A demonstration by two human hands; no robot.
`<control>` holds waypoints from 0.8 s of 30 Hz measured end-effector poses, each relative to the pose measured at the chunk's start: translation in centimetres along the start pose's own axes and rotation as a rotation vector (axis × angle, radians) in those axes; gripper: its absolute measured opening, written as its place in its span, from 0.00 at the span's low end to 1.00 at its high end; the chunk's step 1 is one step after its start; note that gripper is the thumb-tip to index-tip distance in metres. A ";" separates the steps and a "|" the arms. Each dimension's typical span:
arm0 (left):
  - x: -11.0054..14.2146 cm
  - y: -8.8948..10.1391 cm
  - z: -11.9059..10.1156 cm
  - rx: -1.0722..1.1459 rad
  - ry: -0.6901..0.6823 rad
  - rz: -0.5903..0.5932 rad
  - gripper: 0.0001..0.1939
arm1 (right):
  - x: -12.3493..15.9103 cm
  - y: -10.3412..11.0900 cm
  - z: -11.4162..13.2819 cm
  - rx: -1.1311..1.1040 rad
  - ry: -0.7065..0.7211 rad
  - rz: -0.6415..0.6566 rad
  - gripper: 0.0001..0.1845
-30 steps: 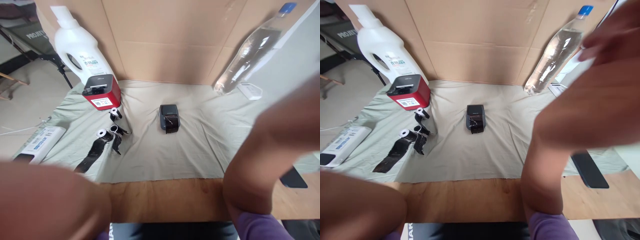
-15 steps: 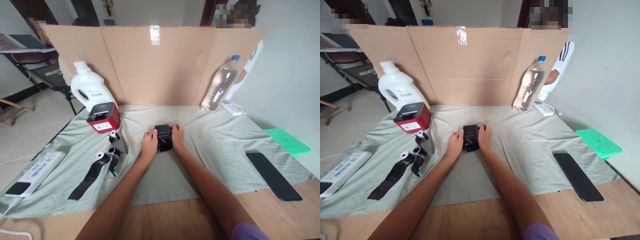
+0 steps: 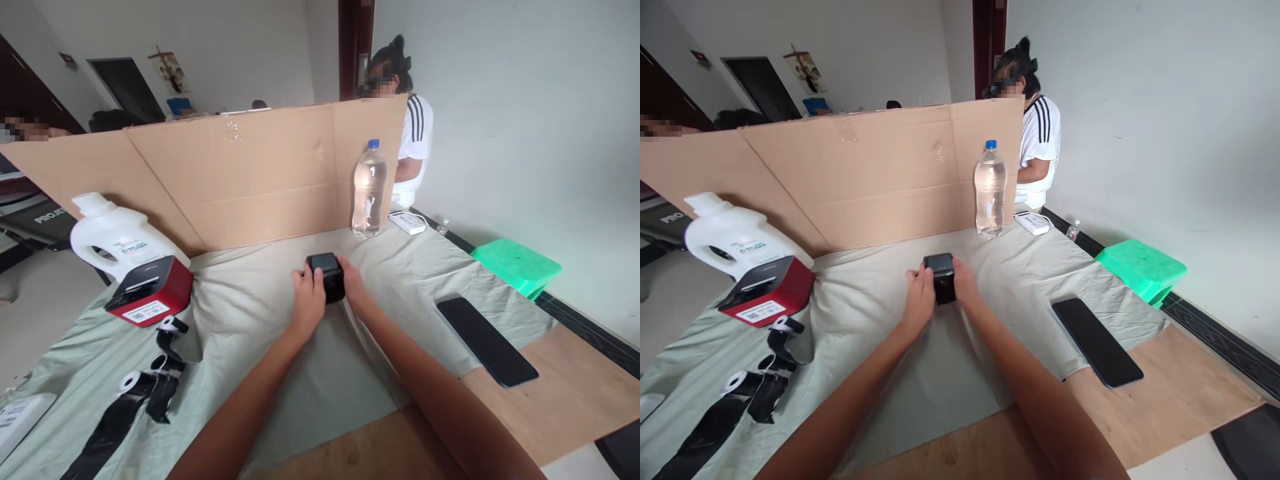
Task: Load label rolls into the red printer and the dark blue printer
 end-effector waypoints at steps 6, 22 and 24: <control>-5.5 -11.7 -4.7 0.127 0.063 0.110 0.27 | -6.1 9.4 -1.1 0.164 0.021 -0.339 0.26; -4.8 -17.5 -3.0 0.265 0.006 0.178 0.30 | -8.5 14.4 -6.7 -0.212 0.103 -0.204 0.34; -4.6 -17.7 -3.0 0.279 0.001 0.211 0.29 | -8.6 14.7 -7.4 -0.277 0.058 -0.223 0.35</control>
Point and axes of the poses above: each hand's wrist, its own x-axis away from the middle knuckle, its own y-axis out of the back of the hand, z = x × y, the point moved 3 cm from there along -x, towards the middle knuckle, and after that the axes turned 3 degrees about y, right-handed, at the moved point
